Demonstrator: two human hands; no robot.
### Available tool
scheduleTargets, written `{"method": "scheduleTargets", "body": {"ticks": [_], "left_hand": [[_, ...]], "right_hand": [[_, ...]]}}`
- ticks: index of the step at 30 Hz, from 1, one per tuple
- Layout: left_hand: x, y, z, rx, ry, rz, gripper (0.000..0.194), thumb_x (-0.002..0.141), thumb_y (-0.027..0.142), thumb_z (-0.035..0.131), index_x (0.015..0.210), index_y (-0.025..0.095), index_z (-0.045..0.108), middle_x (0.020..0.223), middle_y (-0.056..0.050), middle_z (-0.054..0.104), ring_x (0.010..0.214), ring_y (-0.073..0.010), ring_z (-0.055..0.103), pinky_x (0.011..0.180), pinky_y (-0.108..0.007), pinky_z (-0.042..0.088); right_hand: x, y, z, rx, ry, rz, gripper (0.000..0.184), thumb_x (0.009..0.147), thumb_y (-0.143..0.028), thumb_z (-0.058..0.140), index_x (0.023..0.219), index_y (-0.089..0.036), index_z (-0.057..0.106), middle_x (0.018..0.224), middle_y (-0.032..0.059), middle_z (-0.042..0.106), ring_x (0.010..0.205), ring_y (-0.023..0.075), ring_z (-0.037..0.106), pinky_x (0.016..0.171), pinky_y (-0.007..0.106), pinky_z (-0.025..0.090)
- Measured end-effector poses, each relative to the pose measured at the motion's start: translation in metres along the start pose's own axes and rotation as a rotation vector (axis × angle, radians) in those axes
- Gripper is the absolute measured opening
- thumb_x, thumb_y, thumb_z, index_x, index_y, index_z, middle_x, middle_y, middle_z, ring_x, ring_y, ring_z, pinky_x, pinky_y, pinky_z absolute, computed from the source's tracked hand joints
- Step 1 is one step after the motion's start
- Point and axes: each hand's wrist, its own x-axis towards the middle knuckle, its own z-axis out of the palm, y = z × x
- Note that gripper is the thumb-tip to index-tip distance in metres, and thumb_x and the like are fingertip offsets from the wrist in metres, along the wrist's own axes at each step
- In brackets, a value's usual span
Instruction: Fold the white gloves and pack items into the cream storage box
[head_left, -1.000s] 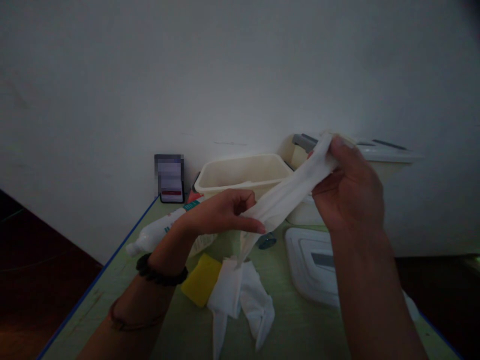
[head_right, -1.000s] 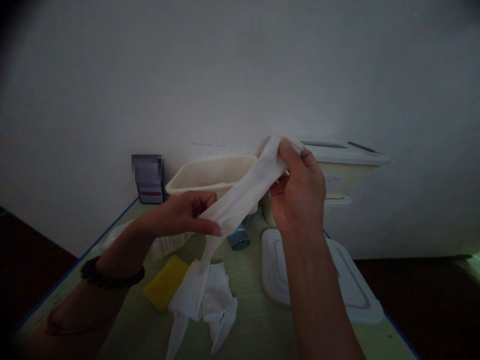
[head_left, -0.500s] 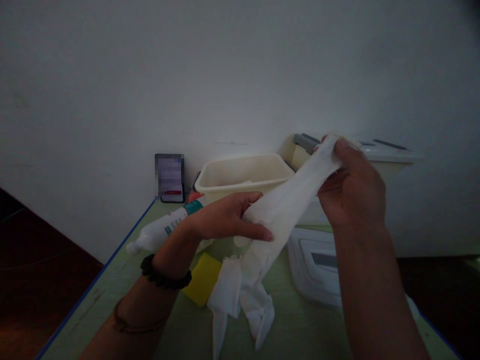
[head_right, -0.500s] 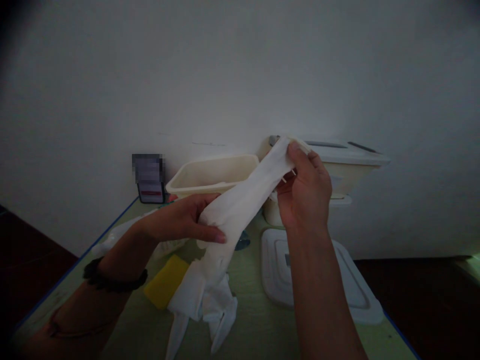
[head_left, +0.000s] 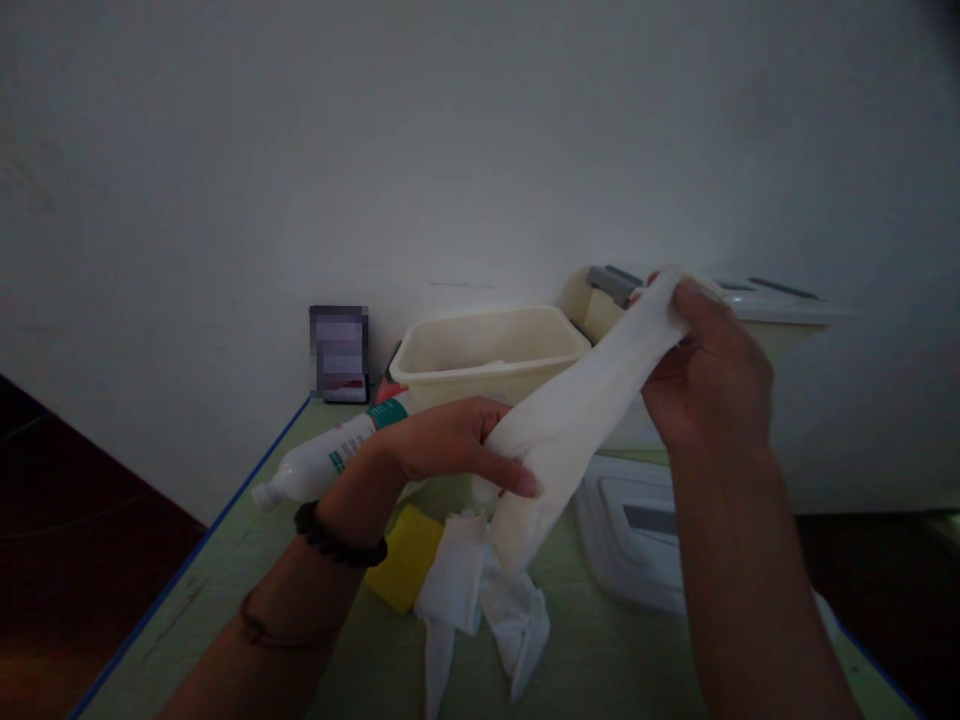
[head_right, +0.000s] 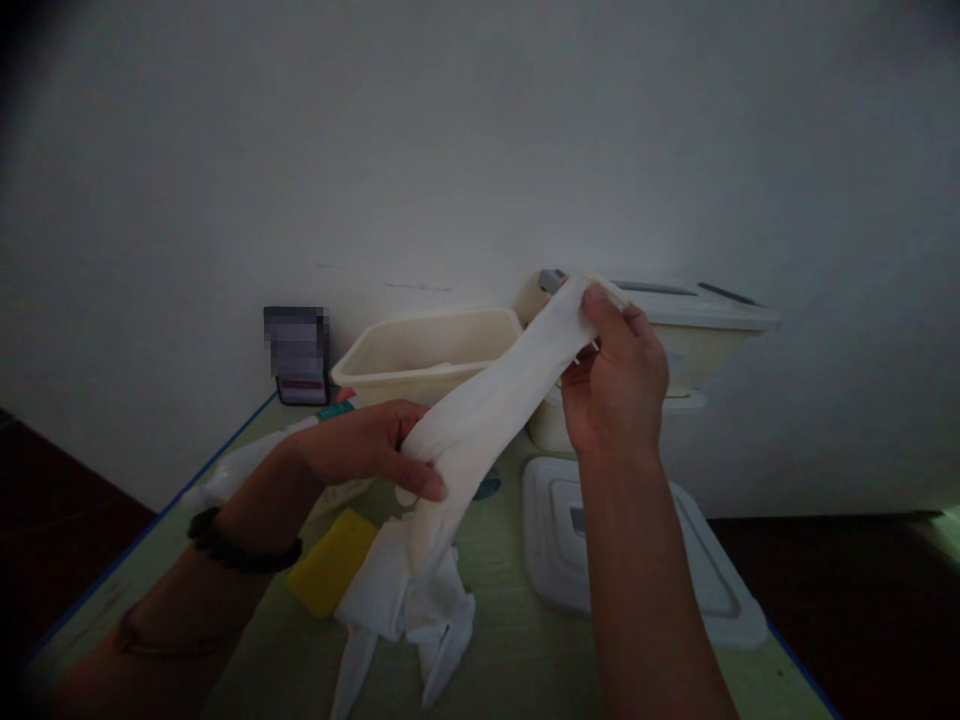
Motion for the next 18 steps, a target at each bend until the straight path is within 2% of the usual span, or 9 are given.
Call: {"method": "scheduleTargets", "body": {"ticks": [4,8,11,16,18], "left_hand": [[0.001,-0.004,0.0,-0.053,0.005,-0.024,0.021,0.067,0.027,0.079,0.082,0.014,0.071,0.079,-0.001,0.072,0.07,-0.0128,0.062,0.064,-0.023,0.05],[0.004,-0.01,0.003,-0.29,-0.062,0.058,0.029,0.067,0.027,0.079,0.091,0.014,0.07,0.085,-0.005,0.074,0.077,-0.016,0.068,0.07,-0.026,0.053],[0.006,-0.012,0.008,-0.461,-0.108,0.108,0.035,0.067,0.019,0.079,0.099,0.015,0.066,0.087,-0.005,0.074,0.078,-0.0175,0.07,0.074,-0.03,0.055],[-0.004,-0.016,0.02,-0.545,-0.028,0.082,0.038,0.067,0.01,0.078,0.101,0.016,0.063,0.083,-0.004,0.074,0.07,-0.017,0.071,0.067,-0.029,0.057],[-0.013,-0.024,0.025,-0.551,0.017,0.025,0.035,0.067,0.009,0.077,0.099,0.015,0.064,0.083,-0.004,0.074,0.069,-0.0169,0.071,0.066,-0.028,0.057]], "right_hand": [[0.002,-0.001,-0.002,0.015,0.028,0.034,0.009,0.074,-0.02,0.069,0.07,-0.02,0.061,0.081,-0.0031,0.068,0.075,0.0124,0.065,0.063,0.025,0.056],[0.002,-0.001,-0.003,0.04,0.027,0.019,0.008,0.073,-0.021,0.07,0.072,-0.02,0.063,0.08,-0.0033,0.068,0.075,0.0117,0.065,0.064,0.024,0.056],[0.003,-0.002,-0.005,0.053,0.021,0.003,0.009,0.073,-0.022,0.071,0.075,-0.019,0.063,0.081,-0.0019,0.069,0.076,0.0121,0.065,0.066,0.024,0.056],[0.005,-0.005,-0.004,0.034,0.03,0.026,0.012,0.069,-0.022,0.073,0.069,-0.019,0.061,0.079,-0.0007,0.069,0.074,0.0126,0.064,0.06,0.023,0.055],[0.004,-0.006,-0.003,-0.018,0.0,0.072,0.011,0.068,-0.021,0.072,0.067,-0.019,0.062,0.076,-0.002,0.068,0.069,0.0113,0.063,0.056,0.021,0.052]]}}
